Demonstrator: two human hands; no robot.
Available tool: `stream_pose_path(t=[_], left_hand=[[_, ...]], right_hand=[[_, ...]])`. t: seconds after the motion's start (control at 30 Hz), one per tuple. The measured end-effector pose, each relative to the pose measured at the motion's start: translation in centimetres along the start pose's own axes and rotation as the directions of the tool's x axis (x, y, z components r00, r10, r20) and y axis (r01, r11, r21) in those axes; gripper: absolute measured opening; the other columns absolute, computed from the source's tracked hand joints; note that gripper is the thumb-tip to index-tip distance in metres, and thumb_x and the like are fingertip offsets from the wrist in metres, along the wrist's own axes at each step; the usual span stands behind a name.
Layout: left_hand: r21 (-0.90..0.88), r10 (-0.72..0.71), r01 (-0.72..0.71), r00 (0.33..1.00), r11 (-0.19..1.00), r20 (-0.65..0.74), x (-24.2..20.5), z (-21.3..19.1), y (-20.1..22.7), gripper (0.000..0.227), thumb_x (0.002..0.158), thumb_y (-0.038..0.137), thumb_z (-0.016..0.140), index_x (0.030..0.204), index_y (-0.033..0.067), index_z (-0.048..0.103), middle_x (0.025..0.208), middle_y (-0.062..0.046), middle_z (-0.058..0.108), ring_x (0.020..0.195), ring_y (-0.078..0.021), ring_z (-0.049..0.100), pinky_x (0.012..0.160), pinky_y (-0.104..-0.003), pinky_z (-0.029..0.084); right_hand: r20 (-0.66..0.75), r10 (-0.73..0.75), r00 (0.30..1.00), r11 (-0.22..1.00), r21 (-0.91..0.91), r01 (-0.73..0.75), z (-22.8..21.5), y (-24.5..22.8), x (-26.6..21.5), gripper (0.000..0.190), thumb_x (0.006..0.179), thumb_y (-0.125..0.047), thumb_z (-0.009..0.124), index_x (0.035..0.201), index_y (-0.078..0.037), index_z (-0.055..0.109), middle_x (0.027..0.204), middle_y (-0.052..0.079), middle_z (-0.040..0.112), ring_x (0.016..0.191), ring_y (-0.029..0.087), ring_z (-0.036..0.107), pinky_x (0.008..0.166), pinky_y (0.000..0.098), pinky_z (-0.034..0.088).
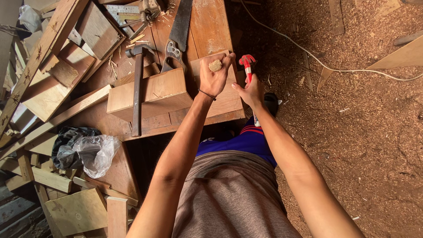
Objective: The person uses a hammer and chisel to carve a rectangular recess into a small wooden block on a workbench. They repeatedly strike the chisel, reposition it, and clear wood shavings to deepen the cut.
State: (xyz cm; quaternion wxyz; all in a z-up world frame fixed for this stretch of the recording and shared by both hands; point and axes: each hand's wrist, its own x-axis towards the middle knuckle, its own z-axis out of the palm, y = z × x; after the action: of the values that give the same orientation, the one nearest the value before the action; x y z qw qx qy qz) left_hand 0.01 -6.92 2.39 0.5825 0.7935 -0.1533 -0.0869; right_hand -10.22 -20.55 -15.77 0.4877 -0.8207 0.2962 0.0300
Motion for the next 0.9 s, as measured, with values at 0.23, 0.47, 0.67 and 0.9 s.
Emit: stream_pose_path(t=[0.23,0.47,0.67,0.9], left_hand=[[0.013,-0.004,0.003,1.0,1.0,0.022,0.0,0.2,0.5,0.052,0.099,0.023,0.069,0.058,0.0007,0.046,0.052,-0.004,0.034,0.052,-0.0106,0.03,0.048,-0.035,0.027],[0.002,0.018,-0.018,1.0,1.0,0.009,0.1,0.4,0.8,0.049,0.098,0.022,0.069,0.058,0.0004,0.049,0.052,-0.004,0.038,0.051,-0.0096,0.033,0.048,-0.034,0.029],[0.044,0.016,-0.017,0.999,0.999,0.037,0.2,0.6,1.3,0.048,0.097,0.022,0.069,0.061,-0.0012,0.048,0.053,-0.008,0.039,0.052,-0.013,0.033,0.05,-0.036,0.03],[0.066,0.03,-0.036,0.996,0.997,0.084,0.4,0.8,1.4,0.047,0.098,0.023,0.068,0.064,-0.0019,0.046,0.056,-0.011,0.038,0.055,-0.0161,0.032,0.052,-0.038,0.031]], right_hand=[[-0.018,0.0,1.0,1.0,-0.019,0.0,0.2,0.3,0.0,0.054,0.075,-0.039,0.094,0.092,-0.011,0.051,0.067,0.001,0.057,0.052,0.014,0.058,0.048,0.0294,0.048],[-0.012,-0.018,1.0,0.999,0.039,0.019,0.2,0.3,-0.1,0.055,0.075,-0.037,0.094,0.093,-0.01,0.05,0.069,0.001,0.055,0.053,0.014,0.058,0.048,0.0298,0.047],[0.002,0.028,1.0,0.999,0.047,-0.028,-0.1,-0.3,-0.2,0.055,0.074,-0.037,0.094,0.092,-0.011,0.05,0.07,0.002,0.056,0.054,0.014,0.058,0.048,0.0302,0.048],[-0.013,0.026,1.0,0.999,0.023,-0.026,-0.4,-1.1,-0.4,0.055,0.072,-0.037,0.095,0.091,-0.009,0.051,0.069,0.003,0.059,0.055,0.015,0.06,0.049,0.0309,0.05]])
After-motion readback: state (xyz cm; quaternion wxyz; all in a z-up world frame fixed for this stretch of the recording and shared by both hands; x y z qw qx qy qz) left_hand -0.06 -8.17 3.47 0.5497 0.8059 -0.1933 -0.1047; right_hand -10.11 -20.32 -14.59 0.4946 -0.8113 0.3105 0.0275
